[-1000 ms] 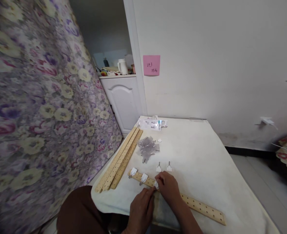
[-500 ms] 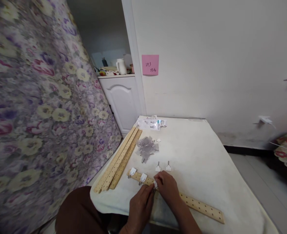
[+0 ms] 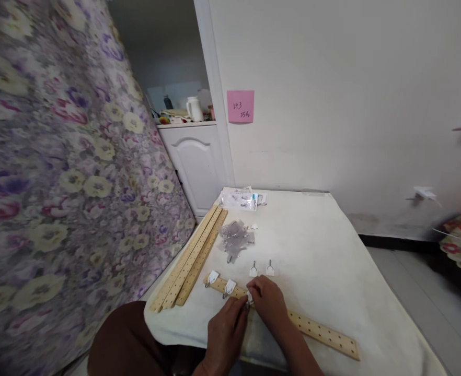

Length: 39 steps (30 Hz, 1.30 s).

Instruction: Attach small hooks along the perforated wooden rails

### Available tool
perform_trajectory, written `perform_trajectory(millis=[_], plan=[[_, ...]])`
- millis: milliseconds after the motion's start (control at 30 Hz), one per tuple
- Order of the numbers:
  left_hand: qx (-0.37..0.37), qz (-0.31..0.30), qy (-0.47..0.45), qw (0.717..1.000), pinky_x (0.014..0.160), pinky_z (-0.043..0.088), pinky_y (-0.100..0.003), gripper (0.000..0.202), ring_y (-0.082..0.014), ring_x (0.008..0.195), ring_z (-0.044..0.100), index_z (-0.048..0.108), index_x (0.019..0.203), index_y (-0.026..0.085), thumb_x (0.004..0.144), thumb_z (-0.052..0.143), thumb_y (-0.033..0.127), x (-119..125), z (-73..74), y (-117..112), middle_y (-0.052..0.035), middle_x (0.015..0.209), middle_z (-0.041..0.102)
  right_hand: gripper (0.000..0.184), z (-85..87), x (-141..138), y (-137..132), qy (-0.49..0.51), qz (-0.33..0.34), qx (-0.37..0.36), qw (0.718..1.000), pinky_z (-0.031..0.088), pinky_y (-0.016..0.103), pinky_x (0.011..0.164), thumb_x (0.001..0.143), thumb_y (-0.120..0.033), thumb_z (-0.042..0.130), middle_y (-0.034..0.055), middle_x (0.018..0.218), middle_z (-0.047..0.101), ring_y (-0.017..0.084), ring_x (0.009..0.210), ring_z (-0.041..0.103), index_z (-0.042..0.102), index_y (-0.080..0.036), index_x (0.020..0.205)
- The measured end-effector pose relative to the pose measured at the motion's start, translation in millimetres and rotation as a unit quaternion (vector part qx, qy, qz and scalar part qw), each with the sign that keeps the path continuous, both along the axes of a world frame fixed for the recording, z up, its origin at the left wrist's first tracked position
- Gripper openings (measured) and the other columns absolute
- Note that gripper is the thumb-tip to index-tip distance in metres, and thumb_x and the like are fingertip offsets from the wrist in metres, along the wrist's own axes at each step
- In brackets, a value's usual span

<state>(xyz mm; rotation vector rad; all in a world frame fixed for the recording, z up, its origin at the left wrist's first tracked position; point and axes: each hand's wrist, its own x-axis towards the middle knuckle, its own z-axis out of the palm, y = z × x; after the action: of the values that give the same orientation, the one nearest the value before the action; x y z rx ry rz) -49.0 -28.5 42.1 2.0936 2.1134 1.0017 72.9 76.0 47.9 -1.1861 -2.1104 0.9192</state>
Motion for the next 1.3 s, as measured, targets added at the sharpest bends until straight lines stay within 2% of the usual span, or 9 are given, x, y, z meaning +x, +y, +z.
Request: perform_trajectory(millis=[233, 467, 833, 1300], plan=[[-0.002, 0.012, 0.014, 1.0, 0.069, 0.053, -0.025, 0.025, -0.0154, 0.082, 0.066, 0.057, 0.112, 0.026, 0.091, 0.044, 0.026, 2, 1.4, 0, -0.0025, 0.094, 0.068, 0.019, 5.7, 5, 0, 0.0, 0.029, -0.023, 0.999, 0.041, 0.026, 0.073, 0.078, -0.023, 0.051, 0.0031, 0.082, 0.066, 0.017, 0.078, 0.059, 0.068, -0.02, 0.086], [0.013, 0.011, 0.014, 1.0, 0.066, 0.053, -0.023, 0.025, -0.0148, 0.079, 0.066, 0.058, 0.111, 0.025, 0.091, 0.045, 0.026, 1, 2.3, 0, -0.0031, 0.093, 0.068, 0.03, 11.5, 13, 3, 0.025, 0.081, -0.077, 0.993, 0.043, 0.025, 0.066, 0.069, -0.018, 0.058, 0.0016, 0.076, 0.061, 0.015, 0.068, 0.056, 0.068, -0.018, 0.096], [0.027, 0.007, 0.02, 0.999, 0.068, 0.054, -0.024, 0.026, -0.0153, 0.083, 0.067, 0.057, 0.113, 0.025, 0.091, 0.045, 0.024, 0, -2.6, 1, -0.0032, 0.095, 0.068, 0.027, 6.9, 13, 4, 0.031, 0.071, -0.082, 0.994, 0.041, 0.025, 0.065, 0.069, -0.019, 0.06, 0.0015, 0.074, 0.06, 0.015, 0.069, 0.055, 0.069, -0.016, 0.094], [0.006, 0.007, 0.022, 1.0, 0.068, 0.053, -0.024, 0.024, -0.015, 0.079, 0.065, 0.058, 0.109, 0.026, 0.09, 0.044, 0.024, 0, 2.9, 0, -0.0031, 0.09, 0.067, 0.024, 13.4, 10, 1, 0.015, 0.053, -0.081, 0.995, 0.042, 0.024, 0.064, 0.068, -0.017, 0.059, 0.0009, 0.072, 0.061, 0.015, 0.067, 0.055, 0.068, -0.016, 0.09]])
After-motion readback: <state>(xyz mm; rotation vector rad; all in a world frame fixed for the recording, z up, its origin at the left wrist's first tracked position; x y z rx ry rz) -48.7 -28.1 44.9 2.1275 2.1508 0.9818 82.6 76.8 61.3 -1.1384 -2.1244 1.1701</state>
